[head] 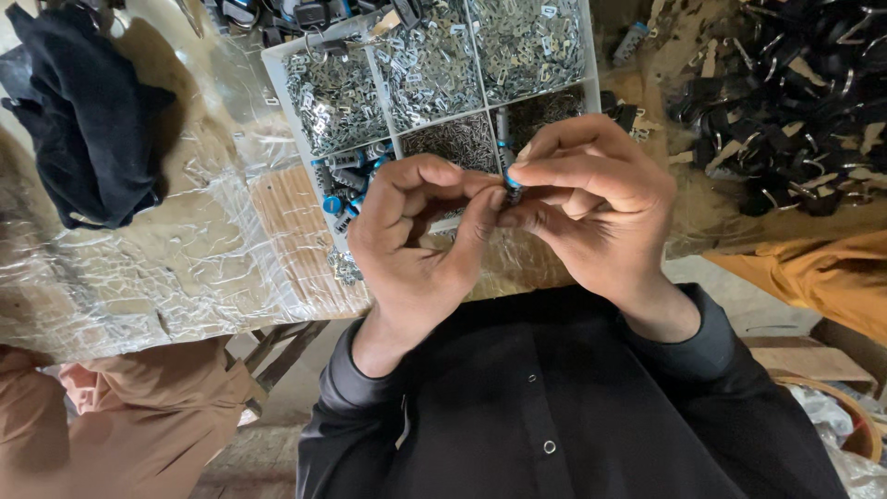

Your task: The person sits at a workbench and assembles small metal parts. They hold a cylindrical metal body with a blue cap in one hand and repeatedly pick small metal brackets from a compartment tray, inserting them into the cylinder one at a time and pressing them into place by hand.

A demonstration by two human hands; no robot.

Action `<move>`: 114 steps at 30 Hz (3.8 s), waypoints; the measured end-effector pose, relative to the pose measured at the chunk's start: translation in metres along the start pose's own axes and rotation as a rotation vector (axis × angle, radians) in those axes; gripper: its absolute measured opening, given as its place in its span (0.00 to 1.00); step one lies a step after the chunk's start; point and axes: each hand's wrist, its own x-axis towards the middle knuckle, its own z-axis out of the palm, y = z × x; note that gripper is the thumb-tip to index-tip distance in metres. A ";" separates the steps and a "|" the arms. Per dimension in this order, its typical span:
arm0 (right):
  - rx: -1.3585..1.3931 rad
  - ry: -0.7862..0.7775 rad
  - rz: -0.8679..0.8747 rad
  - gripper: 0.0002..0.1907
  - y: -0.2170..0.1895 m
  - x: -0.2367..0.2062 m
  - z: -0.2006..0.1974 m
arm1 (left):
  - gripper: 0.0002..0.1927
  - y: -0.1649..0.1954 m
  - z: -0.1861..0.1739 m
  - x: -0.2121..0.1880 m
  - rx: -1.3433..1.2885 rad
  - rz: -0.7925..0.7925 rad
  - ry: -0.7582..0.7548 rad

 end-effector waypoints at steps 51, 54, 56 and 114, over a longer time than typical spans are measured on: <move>0.138 -0.029 0.027 0.18 0.004 0.006 0.002 | 0.12 -0.012 -0.003 0.002 0.051 0.050 0.048; 0.080 -0.012 0.020 0.17 0.004 0.005 0.003 | 0.14 -0.010 -0.003 0.001 0.111 0.107 0.052; 0.053 -0.001 0.016 0.16 0.004 0.004 0.005 | 0.15 -0.009 -0.003 0.001 0.065 0.094 0.023; 0.131 -0.050 -0.012 0.17 0.010 0.012 0.004 | 0.12 -0.003 -0.012 0.023 0.474 0.236 0.029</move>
